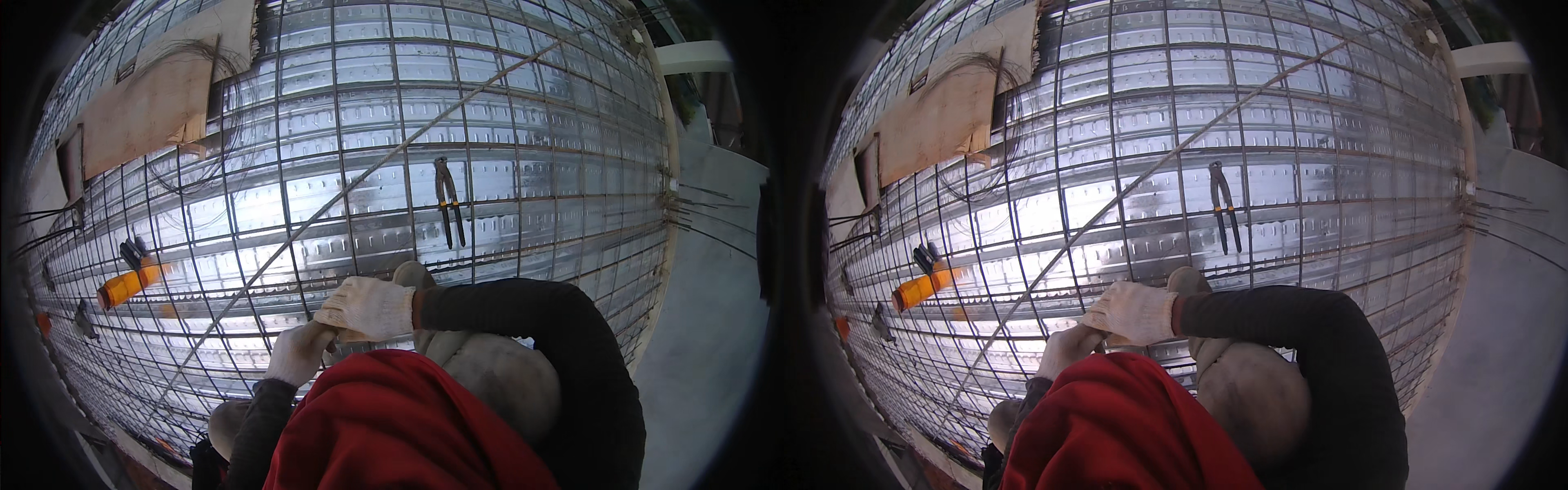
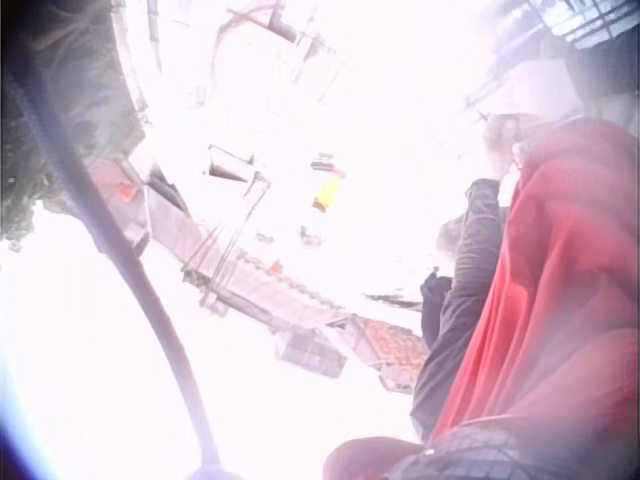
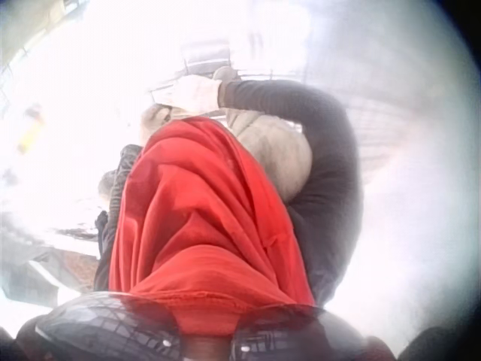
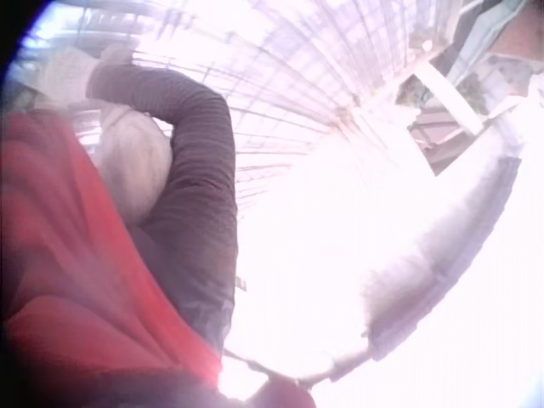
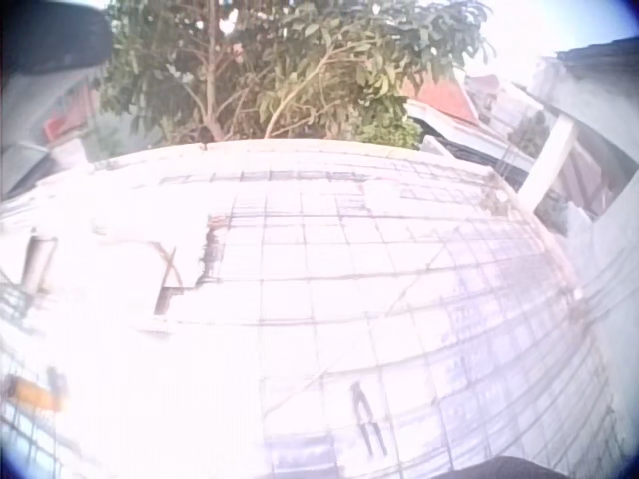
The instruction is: The person uses pliers to twist and cut thin wire, securing intersections of a metal roofing grid on a construction site. They move across the grid, positioning the wire by hand before tightening and trimming it with the tool at various connection points.
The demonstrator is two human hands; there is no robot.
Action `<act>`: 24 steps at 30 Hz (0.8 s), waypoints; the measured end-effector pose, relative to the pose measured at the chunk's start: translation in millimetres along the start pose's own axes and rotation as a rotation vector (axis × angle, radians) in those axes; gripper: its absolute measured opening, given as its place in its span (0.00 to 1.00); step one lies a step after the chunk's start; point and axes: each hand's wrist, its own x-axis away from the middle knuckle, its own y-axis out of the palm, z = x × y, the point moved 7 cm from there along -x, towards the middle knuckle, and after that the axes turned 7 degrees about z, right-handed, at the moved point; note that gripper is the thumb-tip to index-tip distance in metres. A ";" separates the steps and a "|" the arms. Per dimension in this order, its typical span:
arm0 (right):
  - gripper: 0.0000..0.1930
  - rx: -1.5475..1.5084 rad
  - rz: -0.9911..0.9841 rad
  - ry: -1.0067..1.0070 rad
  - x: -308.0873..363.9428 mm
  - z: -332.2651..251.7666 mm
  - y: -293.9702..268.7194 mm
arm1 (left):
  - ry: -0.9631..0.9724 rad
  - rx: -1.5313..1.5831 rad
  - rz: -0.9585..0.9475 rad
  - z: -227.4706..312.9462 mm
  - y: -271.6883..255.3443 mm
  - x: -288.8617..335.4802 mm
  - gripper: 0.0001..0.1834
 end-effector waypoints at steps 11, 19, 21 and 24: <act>0.17 0.067 0.112 0.427 59.8 15.6 -48.2 | -0.065 0.092 -0.143 11.8 -21.8 -12.5 0.15; 0.15 -0.138 -0.012 0.418 43.0 19.1 -14.4 | 0.274 -0.231 -0.027 -7.2 -28.3 0.0 0.16; 0.15 -0.076 -0.017 0.477 40.2 24.6 -19.1 | 0.342 -0.077 0.235 -14.3 -48.6 0.6 0.21; 0.15 0.075 0.005 0.636 52.7 54.1 -37.8 | 0.169 0.070 0.439 -53.5 -69.4 -15.6 0.32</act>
